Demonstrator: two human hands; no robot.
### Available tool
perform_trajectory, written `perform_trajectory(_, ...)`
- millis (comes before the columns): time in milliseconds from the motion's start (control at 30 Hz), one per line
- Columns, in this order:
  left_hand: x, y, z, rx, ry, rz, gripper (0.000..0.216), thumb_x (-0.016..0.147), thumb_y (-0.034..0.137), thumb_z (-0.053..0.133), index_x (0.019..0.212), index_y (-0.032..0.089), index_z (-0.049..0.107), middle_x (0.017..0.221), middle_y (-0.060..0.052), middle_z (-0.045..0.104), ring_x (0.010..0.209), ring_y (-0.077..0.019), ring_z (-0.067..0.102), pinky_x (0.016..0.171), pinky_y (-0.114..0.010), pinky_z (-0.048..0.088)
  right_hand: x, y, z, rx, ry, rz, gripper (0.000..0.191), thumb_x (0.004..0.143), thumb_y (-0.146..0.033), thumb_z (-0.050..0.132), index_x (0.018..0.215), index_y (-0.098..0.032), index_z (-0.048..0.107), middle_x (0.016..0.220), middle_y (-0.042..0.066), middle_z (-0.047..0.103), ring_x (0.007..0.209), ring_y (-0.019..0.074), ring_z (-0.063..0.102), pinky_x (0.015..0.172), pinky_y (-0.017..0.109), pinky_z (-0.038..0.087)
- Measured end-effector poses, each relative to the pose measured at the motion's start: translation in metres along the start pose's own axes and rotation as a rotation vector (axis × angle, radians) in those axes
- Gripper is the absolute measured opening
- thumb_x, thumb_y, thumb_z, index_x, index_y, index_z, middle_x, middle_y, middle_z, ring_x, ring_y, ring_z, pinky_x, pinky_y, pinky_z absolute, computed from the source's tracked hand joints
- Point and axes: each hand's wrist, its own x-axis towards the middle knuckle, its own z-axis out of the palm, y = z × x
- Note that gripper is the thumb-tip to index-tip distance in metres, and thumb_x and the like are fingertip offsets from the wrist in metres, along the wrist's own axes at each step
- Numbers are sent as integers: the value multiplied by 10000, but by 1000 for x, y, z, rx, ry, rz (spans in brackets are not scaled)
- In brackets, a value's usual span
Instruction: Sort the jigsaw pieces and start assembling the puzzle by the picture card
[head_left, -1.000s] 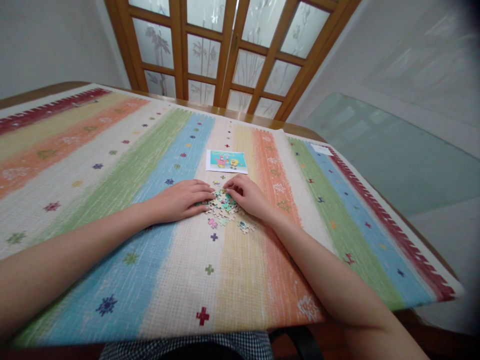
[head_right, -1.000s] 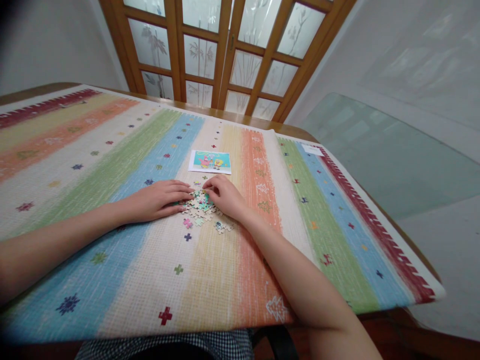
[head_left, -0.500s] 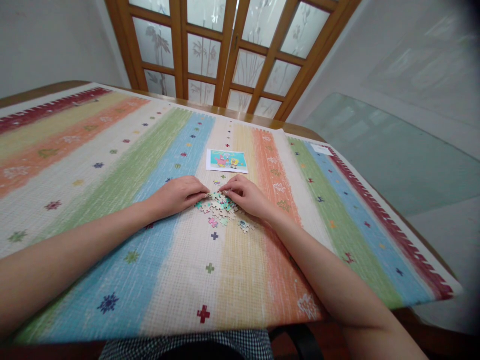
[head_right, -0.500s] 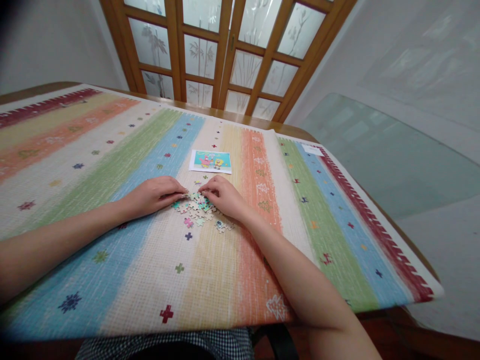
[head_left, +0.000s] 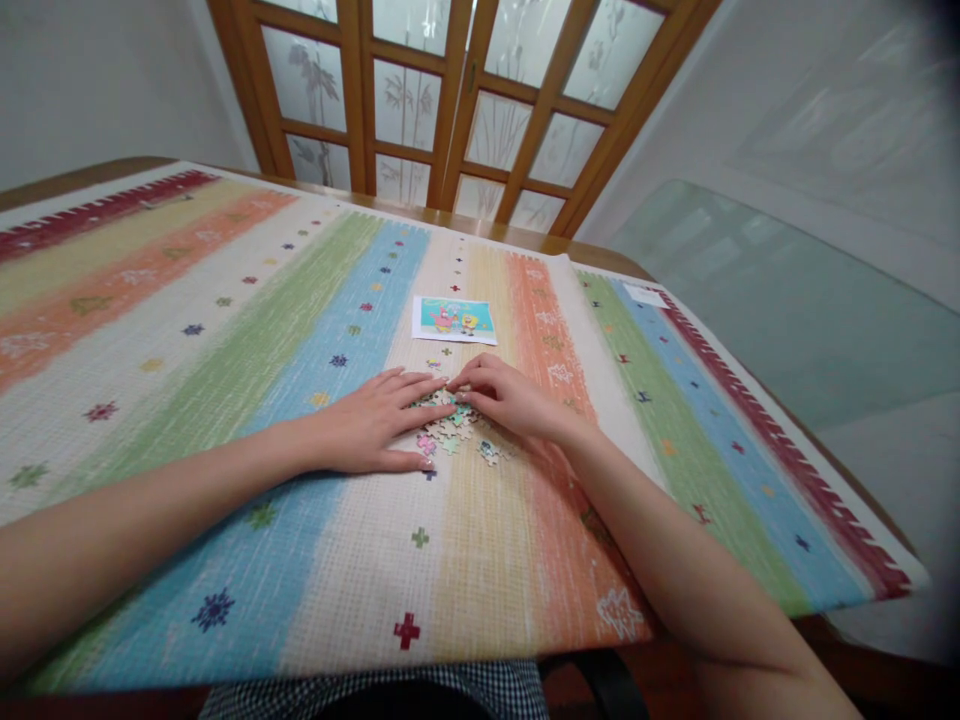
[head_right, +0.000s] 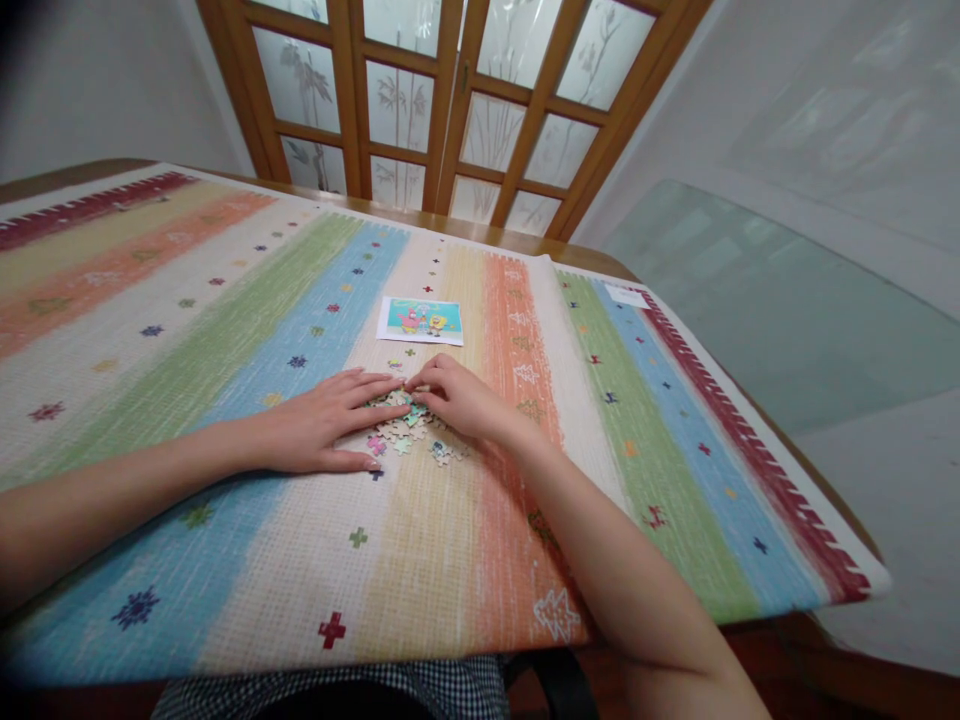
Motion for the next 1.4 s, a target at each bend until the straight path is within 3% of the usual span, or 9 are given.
perform_trajectory(133, 3, -4, 2, -65, 50, 27, 544, 969, 559, 542, 1424, 260, 532, 1523, -116, 473, 1406, -283, 420, 1171, -464, 323, -9, 4, -24, 7, -42, 92, 294, 917, -284, 611, 1189, -195, 679, 1113, 104, 585, 877, 174, 611, 853, 374, 542)
perform_trajectory(300, 7, -12, 3, -193, 151, 11, 339, 1012, 376, 530, 1288, 211, 636, 1334, -125, 619, 1238, -230, 573, 1060, -397, 456, -22, 7, -48, -100, -240, 205, 680, 705, -485, 831, 1300, -219, 638, 1103, 103, 590, 923, 218, 607, 852, 384, 537)
perform_trajectory(367, 8, -13, 3, -232, 182, -4, 296, 1005, 346, 539, 1230, 202, 664, 1269, -119, 652, 1178, -225, 603, 1026, -393, 476, -21, 3, -44, -106, -254, 196, 599, 719, -451, 826, 1245, -211, 668, 1112, 103, 580, 895, 201, 607, 819, 357, 537)
perform_trajectory(533, 10, -16, -2, -351, 267, -129, 232, 976, 345, 568, 1104, 199, 696, 1091, -75, 711, 1022, -194, 650, 925, -340, 500, -7, -10, -18, -92, -159, 93, 132, 852, -252, 686, 959, -181, 717, 974, 70, 610, 762, 143, 592, 724, 300, 509)
perform_trajectory(733, 10, -21, -8, -475, 321, -398, 275, 949, 423, 578, 988, 197, 729, 930, -38, 743, 804, -166, 664, 770, -295, 501, 1, -9, -9, -72, 8, 85, 85, 881, -182, 642, 913, -198, 719, 849, 38, 676, 743, 148, 603, 718, 295, 489)
perform_trajectory(933, 9, -24, -10, -470, 397, -316, 287, 979, 399, 526, 1061, 215, 730, 1144, -60, 724, 1020, -194, 662, 911, -336, 500, 4, 6, -9, -97, 139, 47, 160, 937, -281, 617, 954, -221, 765, 932, 82, 680, 899, 202, 633, 850, 373, 519)
perform_trajectory(1100, 8, -27, -8, -401, 438, -275, 256, 967, 357, 554, 1070, 200, 729, 1175, -82, 683, 973, -183, 644, 870, -345, 519, 6, 9, 9, -121, 182, -64, 345, 973, -320, 555, 1302, -272, 646, 1366, 93, 606, 1329, 240, 496, 1159, 480, 363)
perform_trajectory(1233, 6, -30, -8, -249, 403, -223, 284, 988, 360, 529, 1074, 176, 728, 1141, -104, 656, 1062, -221, 607, 982, -419, 470, 11, -3, 28, -43, 103, -46, 433, 1007, -403, 475, 1423, -305, 544, 1557, 38, 452, 1496, 228, 302, 1248, 496, 212)
perform_trajectory(1400, -1, -35, -21, -70, 261, -174, 400, 980, 454, 540, 1296, 228, 635, 1428, -136, 509, 1297, -304, 472, 1118, -511, 356, 12, -13, 29, 78, 79, -12, 459, 1043, -499, 330, 1426, -344, 530, 1546, -12, 471, 1468, 184, 361, 1254, 470, 227)
